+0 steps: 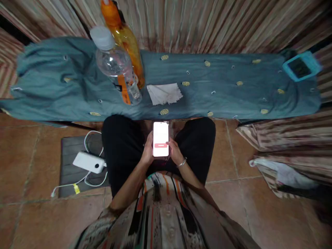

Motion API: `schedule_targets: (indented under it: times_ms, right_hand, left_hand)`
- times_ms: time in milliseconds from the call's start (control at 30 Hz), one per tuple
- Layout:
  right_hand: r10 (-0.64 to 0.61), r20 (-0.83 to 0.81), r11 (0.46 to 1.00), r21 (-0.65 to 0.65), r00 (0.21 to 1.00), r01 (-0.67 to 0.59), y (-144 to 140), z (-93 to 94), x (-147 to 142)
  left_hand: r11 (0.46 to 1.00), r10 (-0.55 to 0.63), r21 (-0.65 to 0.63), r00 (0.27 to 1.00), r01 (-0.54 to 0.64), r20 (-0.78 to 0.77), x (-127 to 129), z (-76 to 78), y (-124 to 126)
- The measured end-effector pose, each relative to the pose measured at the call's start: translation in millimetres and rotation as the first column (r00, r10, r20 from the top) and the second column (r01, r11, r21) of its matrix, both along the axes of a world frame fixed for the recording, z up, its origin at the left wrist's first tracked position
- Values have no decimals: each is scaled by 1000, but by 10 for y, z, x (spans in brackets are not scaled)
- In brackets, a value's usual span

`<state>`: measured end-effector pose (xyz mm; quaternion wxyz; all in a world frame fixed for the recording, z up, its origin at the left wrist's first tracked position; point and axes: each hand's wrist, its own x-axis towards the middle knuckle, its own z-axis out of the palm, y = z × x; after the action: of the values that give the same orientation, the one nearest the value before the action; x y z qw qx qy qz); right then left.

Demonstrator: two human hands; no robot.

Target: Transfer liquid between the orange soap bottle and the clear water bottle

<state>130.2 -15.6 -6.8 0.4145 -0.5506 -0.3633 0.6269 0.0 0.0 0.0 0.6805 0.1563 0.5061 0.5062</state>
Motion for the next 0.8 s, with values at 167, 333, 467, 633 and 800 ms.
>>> schedule_targets:
  times_ms: [167,333,467,633,800]
  right_hand:
    - [-6,-35,999,32,999,7,-57,115,-19]
    - [4,-83,997,73,997,2,-76,283,-19]
    - [12,-103,995,103,995,-1,-82,400,-13]
    - [16,-99,989,147,995,-2,-93,494,9]
    - [10,-86,985,171,996,4,-114,528,21]
  left_hand:
    - [999,-19,50,1000,18,24,-7,110,-54]
    - [994,-2,110,999,-2,35,13,239,-99]
    - [990,15,139,1000,-17,16,29,340,-124]
    - [985,4,174,1000,-7,19,42,445,-155]
    - [985,11,170,1000,-15,25,55,474,-174]
